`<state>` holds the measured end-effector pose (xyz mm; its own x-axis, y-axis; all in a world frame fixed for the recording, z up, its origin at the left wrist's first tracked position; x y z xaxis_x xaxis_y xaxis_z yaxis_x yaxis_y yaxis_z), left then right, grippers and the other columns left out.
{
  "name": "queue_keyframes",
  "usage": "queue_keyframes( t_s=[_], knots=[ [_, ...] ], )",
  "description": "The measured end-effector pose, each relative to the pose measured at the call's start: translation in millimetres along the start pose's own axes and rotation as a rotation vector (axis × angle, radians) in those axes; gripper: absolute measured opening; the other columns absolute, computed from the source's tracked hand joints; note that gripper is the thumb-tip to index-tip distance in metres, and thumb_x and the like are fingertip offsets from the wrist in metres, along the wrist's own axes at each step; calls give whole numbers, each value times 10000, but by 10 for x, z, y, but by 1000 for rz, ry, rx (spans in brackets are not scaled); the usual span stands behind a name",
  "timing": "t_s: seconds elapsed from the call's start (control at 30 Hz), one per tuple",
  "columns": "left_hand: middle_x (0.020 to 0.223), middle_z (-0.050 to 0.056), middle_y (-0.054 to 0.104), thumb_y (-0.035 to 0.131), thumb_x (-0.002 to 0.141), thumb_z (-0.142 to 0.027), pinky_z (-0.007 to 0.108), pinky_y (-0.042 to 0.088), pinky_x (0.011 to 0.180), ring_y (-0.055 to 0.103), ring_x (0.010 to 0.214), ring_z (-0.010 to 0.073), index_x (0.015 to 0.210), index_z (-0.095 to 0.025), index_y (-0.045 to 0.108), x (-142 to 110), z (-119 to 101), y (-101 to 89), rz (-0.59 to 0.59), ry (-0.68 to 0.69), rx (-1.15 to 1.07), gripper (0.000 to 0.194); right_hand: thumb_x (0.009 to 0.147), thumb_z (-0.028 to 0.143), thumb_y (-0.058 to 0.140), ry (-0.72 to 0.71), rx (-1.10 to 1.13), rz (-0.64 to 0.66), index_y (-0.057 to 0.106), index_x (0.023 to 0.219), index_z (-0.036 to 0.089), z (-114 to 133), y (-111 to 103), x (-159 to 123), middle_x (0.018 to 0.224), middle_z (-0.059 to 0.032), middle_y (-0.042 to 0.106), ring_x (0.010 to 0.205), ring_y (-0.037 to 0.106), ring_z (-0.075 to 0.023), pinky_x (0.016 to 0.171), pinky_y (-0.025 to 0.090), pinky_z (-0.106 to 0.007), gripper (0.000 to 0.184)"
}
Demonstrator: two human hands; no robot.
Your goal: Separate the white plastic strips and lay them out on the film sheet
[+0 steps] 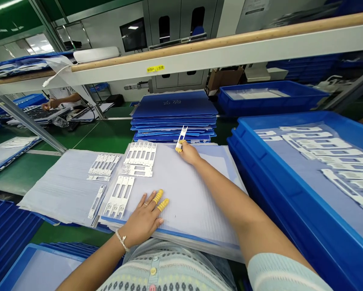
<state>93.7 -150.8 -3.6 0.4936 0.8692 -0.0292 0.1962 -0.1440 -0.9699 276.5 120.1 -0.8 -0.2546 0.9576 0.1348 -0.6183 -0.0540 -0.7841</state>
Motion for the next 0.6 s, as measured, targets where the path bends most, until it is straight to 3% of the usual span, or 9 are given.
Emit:
queue_keyframes(
  t_s=[0.2, 0.33, 0.4, 0.6],
  knots=[
    [1543, 151, 232, 429, 933, -384, 553, 169, 1164, 136, 1445, 283, 1447, -181, 341, 4, -19, -92, 41, -55, -44, 559, 860, 308, 522, -76, 21, -54, 513, 1177, 176, 88, -51, -53, 1113, -131, 643, 988, 607, -293, 847, 474, -419, 344],
    [1551, 170, 197, 642, 771, -551, 628, 148, 1134, 83, 1443, 343, 1461, -220, 304, -61, -10, -72, 60, 12, -35, 837, 833, 319, 556, -225, 55, -63, 538, 1174, 209, 313, -66, -308, 1166, -100, 613, 1077, 561, -281, 953, 425, -428, 359],
    [1558, 166, 171, 711, 700, -559, 669, 122, 1114, 59, 1441, 366, 1462, -252, 291, -87, -1, -30, 81, 54, 4, 923, 798, 326, 603, -301, 75, -17, 571, 1140, 210, 429, -19, -459, 1102, -87, 629, 1014, 580, -270, 948, 428, -419, 362],
    [1576, 130, 133, 646, 780, -527, 648, 106, 1129, 43, 1454, 332, 1471, -277, 253, -108, 33, 106, 0, 89, 124, 834, 758, 344, 642, -362, 146, 94, 607, 1064, 194, 555, 222, -668, 1003, -83, 633, 857, 602, -239, 845, 481, -397, 342]
  ],
)
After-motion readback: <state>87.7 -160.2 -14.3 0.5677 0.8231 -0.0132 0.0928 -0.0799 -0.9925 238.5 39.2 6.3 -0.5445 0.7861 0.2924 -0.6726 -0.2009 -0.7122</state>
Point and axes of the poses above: each hand's wrist, its own x-axis towards the middle knuckle, its own y-axis out of the palm, z = x × y, the point moved 2 cm from there along x, towards the middle knuckle
